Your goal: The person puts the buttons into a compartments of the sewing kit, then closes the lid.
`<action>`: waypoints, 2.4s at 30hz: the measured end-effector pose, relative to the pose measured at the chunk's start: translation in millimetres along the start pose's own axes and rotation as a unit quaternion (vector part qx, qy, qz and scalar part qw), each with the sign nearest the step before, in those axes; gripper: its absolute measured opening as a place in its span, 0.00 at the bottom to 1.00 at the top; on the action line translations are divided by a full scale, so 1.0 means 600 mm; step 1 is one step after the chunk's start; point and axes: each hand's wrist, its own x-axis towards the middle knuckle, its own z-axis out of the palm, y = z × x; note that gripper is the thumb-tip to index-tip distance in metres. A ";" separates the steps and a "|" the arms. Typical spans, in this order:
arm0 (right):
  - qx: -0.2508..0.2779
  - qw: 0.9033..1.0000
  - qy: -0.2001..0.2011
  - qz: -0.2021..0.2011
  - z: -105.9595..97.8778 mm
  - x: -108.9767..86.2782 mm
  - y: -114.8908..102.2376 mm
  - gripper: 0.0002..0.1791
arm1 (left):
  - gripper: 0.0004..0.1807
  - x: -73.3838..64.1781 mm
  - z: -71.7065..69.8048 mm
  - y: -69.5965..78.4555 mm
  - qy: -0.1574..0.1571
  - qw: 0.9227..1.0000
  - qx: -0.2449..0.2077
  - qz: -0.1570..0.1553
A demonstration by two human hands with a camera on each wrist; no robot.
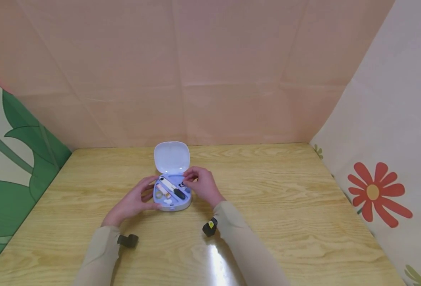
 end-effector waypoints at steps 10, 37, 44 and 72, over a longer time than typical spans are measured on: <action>-0.004 1.000 0.001 -0.003 -0.008 -0.002 0.008 0.07 | 0.49 0.000 0.000 0.000 0.004 1.000 0.001 -0.003; 0.045 0.998 -0.048 0.013 -0.062 -0.028 0.012 0.13 | 0.49 -0.002 -0.001 -0.001 0.005 1.000 0.002 0.000; 0.057 0.997 -0.055 0.007 -0.074 -0.033 0.028 0.15 | 0.48 -0.002 0.000 -0.004 0.004 1.000 -0.001 0.003; 0.019 0.999 -0.030 0.013 -0.128 -0.061 0.053 0.13 | 0.50 -0.001 0.001 -0.002 0.007 1.000 0.013 -0.005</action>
